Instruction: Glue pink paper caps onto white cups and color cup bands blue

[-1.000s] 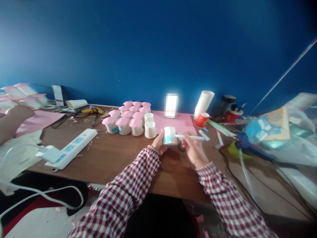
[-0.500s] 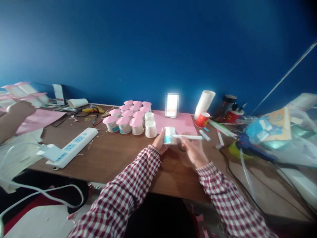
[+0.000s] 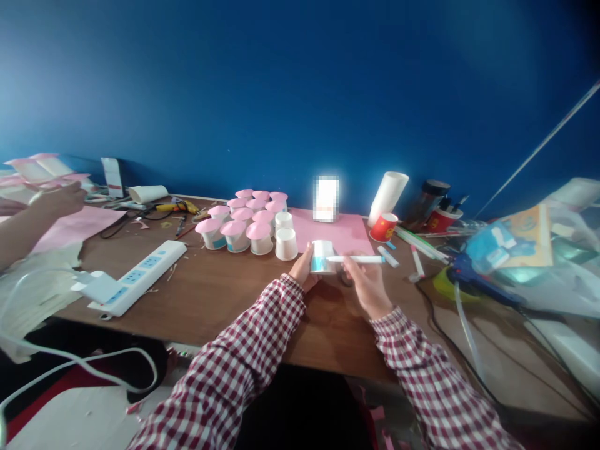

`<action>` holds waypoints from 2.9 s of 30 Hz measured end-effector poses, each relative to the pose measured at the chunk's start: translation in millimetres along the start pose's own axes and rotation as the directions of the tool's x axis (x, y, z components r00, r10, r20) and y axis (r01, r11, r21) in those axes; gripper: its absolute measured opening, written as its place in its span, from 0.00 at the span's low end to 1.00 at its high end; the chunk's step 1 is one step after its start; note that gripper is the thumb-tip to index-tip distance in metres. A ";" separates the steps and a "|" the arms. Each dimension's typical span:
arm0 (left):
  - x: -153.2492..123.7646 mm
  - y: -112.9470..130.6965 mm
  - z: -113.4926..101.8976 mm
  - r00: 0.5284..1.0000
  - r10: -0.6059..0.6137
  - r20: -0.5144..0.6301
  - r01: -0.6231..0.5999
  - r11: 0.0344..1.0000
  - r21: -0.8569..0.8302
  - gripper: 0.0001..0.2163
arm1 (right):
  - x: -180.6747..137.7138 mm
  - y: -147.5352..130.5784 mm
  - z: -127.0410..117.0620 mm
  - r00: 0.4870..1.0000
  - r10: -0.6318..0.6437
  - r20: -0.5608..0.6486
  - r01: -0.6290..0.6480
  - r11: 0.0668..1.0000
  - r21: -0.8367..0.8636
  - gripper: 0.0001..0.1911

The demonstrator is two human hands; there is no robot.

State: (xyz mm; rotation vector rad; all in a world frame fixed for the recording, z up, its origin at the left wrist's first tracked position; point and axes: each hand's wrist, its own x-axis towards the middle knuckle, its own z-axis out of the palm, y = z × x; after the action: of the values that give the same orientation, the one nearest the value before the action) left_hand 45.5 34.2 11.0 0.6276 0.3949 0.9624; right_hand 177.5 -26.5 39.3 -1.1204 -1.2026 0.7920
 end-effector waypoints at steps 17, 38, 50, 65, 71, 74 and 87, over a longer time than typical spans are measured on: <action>1.1 -0.4 -1.1 1.000 -0.003 0.029 0.003 1.000 0.015 0.24 | -0.2 1.9 -0.2 0.999 0.030 0.019 -0.031 0.999 0.026 0.11; -0.9 0.8 1.1 0.999 -0.030 -0.013 0.030 0.999 0.020 0.25 | -0.3 2.1 -1.8 0.997 0.026 0.076 -0.027 1.000 0.008 0.11; 2.2 -1.7 -3.1 0.999 -0.008 0.045 0.008 1.000 0.014 0.24 | -1.5 1.3 -1.7 0.995 0.009 0.100 -0.009 1.000 0.000 0.10; 3.3 -2.6 -2.7 0.999 0.000 0.041 0.000 1.000 0.000 0.24 | -2.5 -0.5 -0.8 0.990 -0.013 0.142 0.021 0.998 -0.057 0.10; 3.0 -2.4 -4.6 1.000 -0.005 -0.004 0.005 0.999 0.033 0.25 | -1.1 1.2 -3.4 0.996 0.007 0.090 0.001 0.997 -0.082 0.10; 2.0 -1.7 -3.6 1.000 -0.007 -0.028 0.009 0.999 0.054 0.24 | -0.7 1.2 -4.3 0.998 0.006 0.064 0.000 0.996 -0.087 0.10; 1.4 -1.9 -1.5 1.000 0.008 0.015 -0.009 0.999 0.048 0.24 | -0.9 1.7 -1.4 0.995 -0.004 0.099 0.005 1.000 -0.016 0.11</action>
State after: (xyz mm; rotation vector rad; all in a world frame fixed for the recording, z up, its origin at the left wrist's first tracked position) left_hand 46.6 35.1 8.6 0.6798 0.4035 0.9586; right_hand 178.8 -27.2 37.5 -1.1020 -1.2958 0.8437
